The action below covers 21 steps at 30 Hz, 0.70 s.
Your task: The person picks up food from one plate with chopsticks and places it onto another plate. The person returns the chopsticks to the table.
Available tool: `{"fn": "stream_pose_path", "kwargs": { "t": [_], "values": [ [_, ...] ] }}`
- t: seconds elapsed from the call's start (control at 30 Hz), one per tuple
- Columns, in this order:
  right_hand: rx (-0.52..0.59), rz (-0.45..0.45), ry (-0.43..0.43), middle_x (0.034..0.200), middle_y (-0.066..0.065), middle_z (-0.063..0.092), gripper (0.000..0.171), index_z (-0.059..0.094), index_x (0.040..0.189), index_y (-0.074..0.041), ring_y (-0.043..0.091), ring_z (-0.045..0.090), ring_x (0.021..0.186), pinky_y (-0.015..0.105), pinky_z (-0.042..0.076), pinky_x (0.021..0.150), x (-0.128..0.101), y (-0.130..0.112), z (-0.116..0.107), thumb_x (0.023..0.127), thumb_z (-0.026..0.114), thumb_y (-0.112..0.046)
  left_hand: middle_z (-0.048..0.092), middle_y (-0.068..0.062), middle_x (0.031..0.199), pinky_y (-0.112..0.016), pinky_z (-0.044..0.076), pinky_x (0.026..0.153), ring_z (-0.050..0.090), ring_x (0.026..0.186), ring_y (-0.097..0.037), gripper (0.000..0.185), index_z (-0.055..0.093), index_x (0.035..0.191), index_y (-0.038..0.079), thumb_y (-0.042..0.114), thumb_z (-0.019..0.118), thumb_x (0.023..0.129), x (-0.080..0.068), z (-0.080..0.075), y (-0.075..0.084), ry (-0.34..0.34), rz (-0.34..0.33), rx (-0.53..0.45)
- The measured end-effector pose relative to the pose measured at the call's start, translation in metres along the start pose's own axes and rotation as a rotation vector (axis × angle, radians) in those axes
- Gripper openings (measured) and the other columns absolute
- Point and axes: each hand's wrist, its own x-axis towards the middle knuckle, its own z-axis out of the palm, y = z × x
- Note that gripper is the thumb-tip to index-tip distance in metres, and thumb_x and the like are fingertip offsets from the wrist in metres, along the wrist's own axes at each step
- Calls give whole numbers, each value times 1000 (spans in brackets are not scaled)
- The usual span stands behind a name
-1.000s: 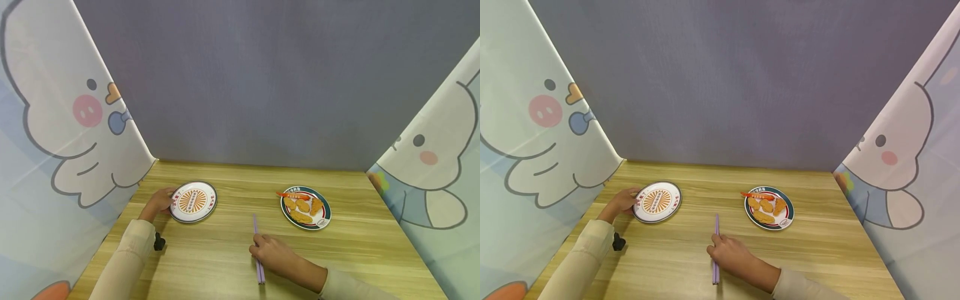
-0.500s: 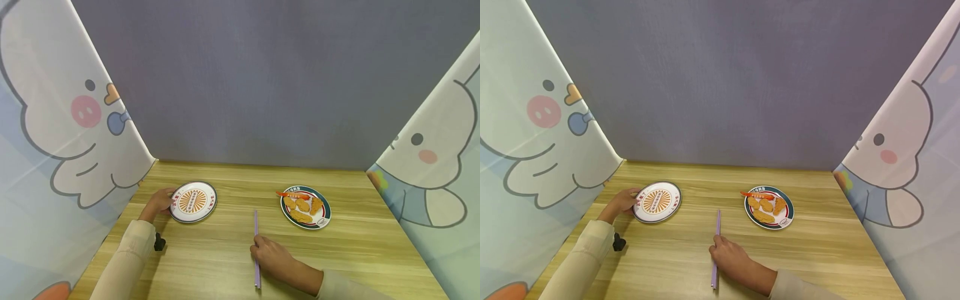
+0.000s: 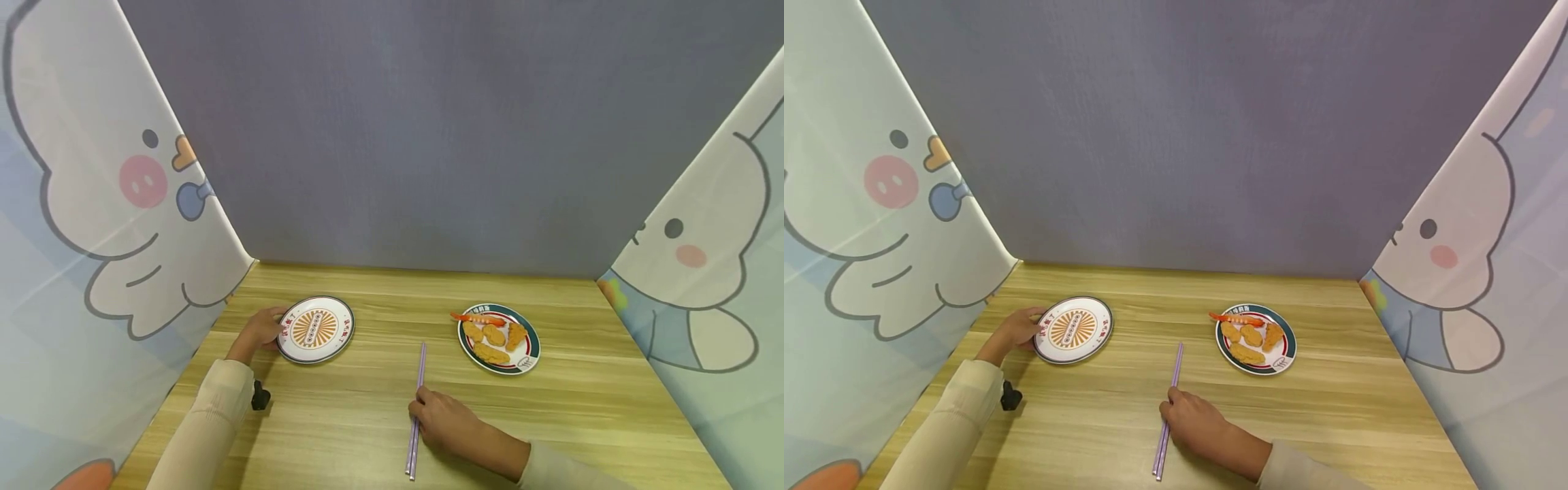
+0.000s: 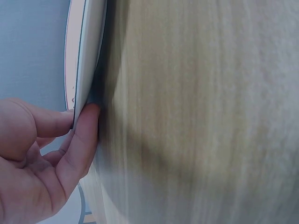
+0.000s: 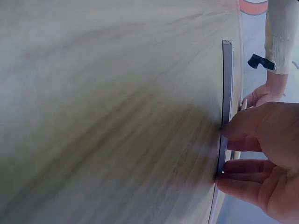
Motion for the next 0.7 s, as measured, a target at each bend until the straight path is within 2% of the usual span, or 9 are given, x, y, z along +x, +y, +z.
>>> {"fn": "stream_pose_path", "kwargs": {
  "t": [0.23, 0.4, 0.47, 0.5, 0.57, 0.63, 0.7],
  "values": [
    [1, -43, 5, 93, 0, 60, 6, 71, 93, -14, 7, 57, 77, 19, 52, 64, -1, 5, -4, 87, 71, -11, 55, -33, 129, -33, 64, 62, 65, 73, -16, 61, 39, 154, -1, -2, 51, 94, 2, 0, 0, -11, -16, -1],
    [-41, -85, 64, 100, 3, 65, 9, 72, 94, -15, 14, 63, 89, 24, 58, 76, 0, 11, -6, 85, 72, -12, 51, -34, 138, -32, 63, 65, 66, 82, -21, 60, 40, 153, -2, 2, 51, 95, 1, -2, 2, -16, -6, 59],
    [-58, -90, 97, 104, 5, 67, 11, 72, 95, -15, 18, 66, 95, 28, 60, 83, 1, 14, -8, 84, 74, -13, 49, -35, 143, -35, 64, 68, 67, 89, -27, 58, 40, 153, -2, 6, 51, 97, 0, -3, 3, -14, 13, 93],
    [-60, -87, 112, 106, 6, 67, 12, 73, 96, -15, 19, 67, 98, 30, 61, 85, 2, 16, -9, 84, 75, -14, 47, -35, 146, -37, 64, 72, 67, 95, -31, 57, 40, 153, -2, 9, 51, 98, 0, -4, 3, -7, 26, 121],
    [-61, -77, 134, 109, 8, 68, 14, 74, 98, -14, 21, 68, 102, 32, 61, 89, 3, 20, -12, 84, 76, -15, 44, -36, 148, -47, 61, 88, 61, 114, -43, 56, 40, 152, -6, 14, 50, 100, -1, -4, 6, 19, 74, 215],
    [-58, -67, 157, 111, 10, 69, 17, 75, 101, -14, 23, 68, 105, 34, 61, 91, 4, 23, -16, 84, 77, -15, 43, -37, 149, -58, 52, 103, 50, 128, -52, 55, 42, 149, -9, 18, 51, 102, -2, -4, 10, 52, 121, 303],
    [-52, -52, 168, 115, 11, 69, 21, 75, 105, -13, 25, 68, 109, 36, 61, 94, 5, 27, -19, 84, 77, -16, 41, -39, 148, -65, 41, 111, 37, 137, -57, 57, 42, 147, -11, 22, 52, 102, -5, -2, 17, 96, 157, 379]
  ]
}}
